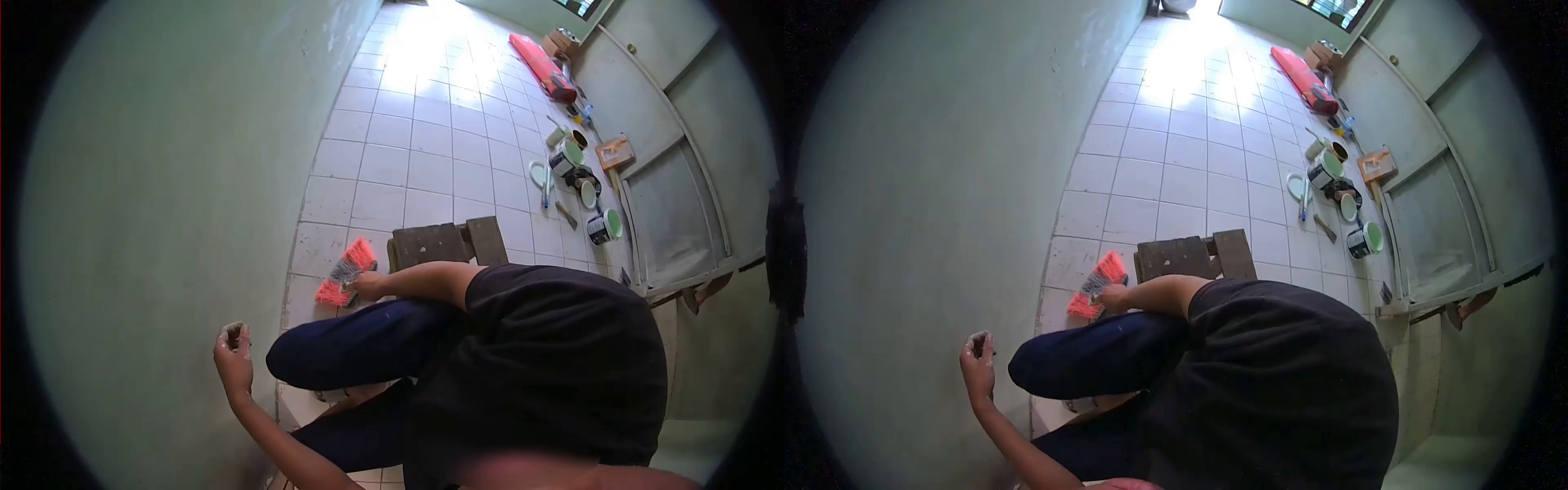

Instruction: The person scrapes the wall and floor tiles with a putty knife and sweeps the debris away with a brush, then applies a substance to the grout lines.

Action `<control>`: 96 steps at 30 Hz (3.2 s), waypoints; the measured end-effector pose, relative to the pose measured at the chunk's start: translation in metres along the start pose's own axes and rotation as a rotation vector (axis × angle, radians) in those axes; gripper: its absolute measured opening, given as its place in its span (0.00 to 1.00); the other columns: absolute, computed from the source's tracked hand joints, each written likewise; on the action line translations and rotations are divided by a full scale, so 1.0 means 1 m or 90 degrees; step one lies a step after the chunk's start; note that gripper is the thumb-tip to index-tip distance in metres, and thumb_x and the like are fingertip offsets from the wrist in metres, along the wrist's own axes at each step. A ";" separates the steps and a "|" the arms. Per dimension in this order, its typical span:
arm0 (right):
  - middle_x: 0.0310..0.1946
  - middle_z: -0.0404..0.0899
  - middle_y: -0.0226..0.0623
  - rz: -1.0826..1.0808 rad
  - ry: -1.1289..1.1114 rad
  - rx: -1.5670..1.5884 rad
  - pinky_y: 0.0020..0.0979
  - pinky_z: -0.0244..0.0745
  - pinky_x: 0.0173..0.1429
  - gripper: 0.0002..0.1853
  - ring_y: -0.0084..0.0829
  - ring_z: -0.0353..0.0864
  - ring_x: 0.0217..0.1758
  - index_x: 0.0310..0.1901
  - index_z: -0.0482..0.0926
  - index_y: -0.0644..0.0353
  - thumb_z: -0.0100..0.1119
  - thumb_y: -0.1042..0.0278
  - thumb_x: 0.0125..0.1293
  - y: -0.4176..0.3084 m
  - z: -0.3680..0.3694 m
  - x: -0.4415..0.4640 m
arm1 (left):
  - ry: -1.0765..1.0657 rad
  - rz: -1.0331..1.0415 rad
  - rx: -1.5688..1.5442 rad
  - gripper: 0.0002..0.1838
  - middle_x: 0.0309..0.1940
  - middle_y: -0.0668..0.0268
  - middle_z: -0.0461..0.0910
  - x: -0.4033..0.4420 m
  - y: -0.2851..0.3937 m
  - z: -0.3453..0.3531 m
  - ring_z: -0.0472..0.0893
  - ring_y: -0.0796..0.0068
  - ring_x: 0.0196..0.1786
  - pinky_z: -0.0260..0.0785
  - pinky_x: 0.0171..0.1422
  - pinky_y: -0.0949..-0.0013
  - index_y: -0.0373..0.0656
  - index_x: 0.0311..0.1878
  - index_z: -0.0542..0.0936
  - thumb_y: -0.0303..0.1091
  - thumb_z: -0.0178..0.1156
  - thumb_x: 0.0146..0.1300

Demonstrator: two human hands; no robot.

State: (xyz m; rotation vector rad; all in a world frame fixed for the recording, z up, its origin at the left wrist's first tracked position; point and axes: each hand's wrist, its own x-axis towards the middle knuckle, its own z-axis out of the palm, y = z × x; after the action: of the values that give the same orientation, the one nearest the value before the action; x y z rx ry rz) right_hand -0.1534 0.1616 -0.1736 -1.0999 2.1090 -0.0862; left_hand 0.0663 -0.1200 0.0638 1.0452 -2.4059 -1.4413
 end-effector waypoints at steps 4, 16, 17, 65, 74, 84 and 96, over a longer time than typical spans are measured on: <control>0.41 0.84 0.52 -0.086 0.057 0.035 0.47 0.79 0.49 0.23 0.50 0.85 0.46 0.57 0.78 0.52 0.53 0.73 0.58 0.018 0.023 0.000 | -0.058 0.009 0.083 0.15 0.39 0.59 0.84 0.005 0.004 0.002 0.80 0.71 0.41 0.73 0.52 0.66 0.34 0.47 0.81 0.38 0.63 0.67; 0.34 0.84 0.54 -0.085 -0.008 -0.054 0.50 0.80 0.45 0.16 0.53 0.86 0.42 0.48 0.81 0.64 0.52 0.71 0.58 -0.038 0.020 0.050 | -0.009 -0.099 0.169 0.16 0.37 0.55 0.85 0.016 0.005 0.011 0.84 0.63 0.40 0.75 0.49 0.64 0.35 0.46 0.82 0.40 0.64 0.64; 0.34 0.84 0.54 -0.095 -0.027 -0.051 0.50 0.80 0.45 0.16 0.53 0.86 0.42 0.48 0.81 0.64 0.52 0.71 0.58 -0.043 0.031 0.052 | -0.017 -0.125 0.159 0.16 0.36 0.56 0.85 0.014 0.004 0.013 0.84 0.64 0.39 0.75 0.49 0.64 0.35 0.45 0.82 0.40 0.64 0.65; 0.42 0.83 0.61 -0.146 -0.062 -0.112 0.47 0.81 0.50 0.14 0.55 0.85 0.48 0.41 0.83 0.68 0.51 0.71 0.60 -0.082 0.098 0.231 | -0.033 -0.124 0.241 0.19 0.42 0.49 0.83 0.014 -0.061 0.025 0.84 0.57 0.41 0.74 0.52 0.60 0.33 0.49 0.80 0.41 0.63 0.66; 0.43 0.86 0.50 -0.014 -0.031 -0.092 0.55 0.78 0.48 0.15 0.49 0.86 0.50 0.46 0.84 0.59 0.54 0.65 0.61 -0.038 0.097 0.248 | -0.057 -0.139 0.220 0.20 0.47 0.50 0.83 0.026 -0.041 0.029 0.83 0.58 0.43 0.75 0.53 0.61 0.33 0.52 0.79 0.41 0.62 0.67; 0.46 0.84 0.52 -0.029 -0.065 -0.123 0.50 0.79 0.55 0.18 0.51 0.84 0.52 0.55 0.79 0.62 0.50 0.68 0.65 -0.051 0.058 0.261 | -0.059 -0.138 0.238 0.20 0.47 0.48 0.82 0.031 -0.043 0.038 0.83 0.54 0.48 0.73 0.56 0.58 0.33 0.50 0.79 0.42 0.62 0.67; 0.49 0.82 0.58 -0.061 -0.077 -0.133 0.48 0.79 0.56 0.17 0.53 0.83 0.53 0.51 0.80 0.67 0.47 0.70 0.66 -0.065 0.070 0.244 | -0.060 -0.142 0.279 0.18 0.46 0.48 0.82 0.029 -0.044 0.038 0.81 0.49 0.51 0.72 0.57 0.55 0.33 0.47 0.79 0.41 0.62 0.66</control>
State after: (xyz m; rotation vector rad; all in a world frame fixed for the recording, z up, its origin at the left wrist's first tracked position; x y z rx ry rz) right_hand -0.1514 -0.0393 -0.3420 -1.2960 1.9903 0.1536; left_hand 0.0486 -0.1234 0.0015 1.4023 -2.8299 -1.0559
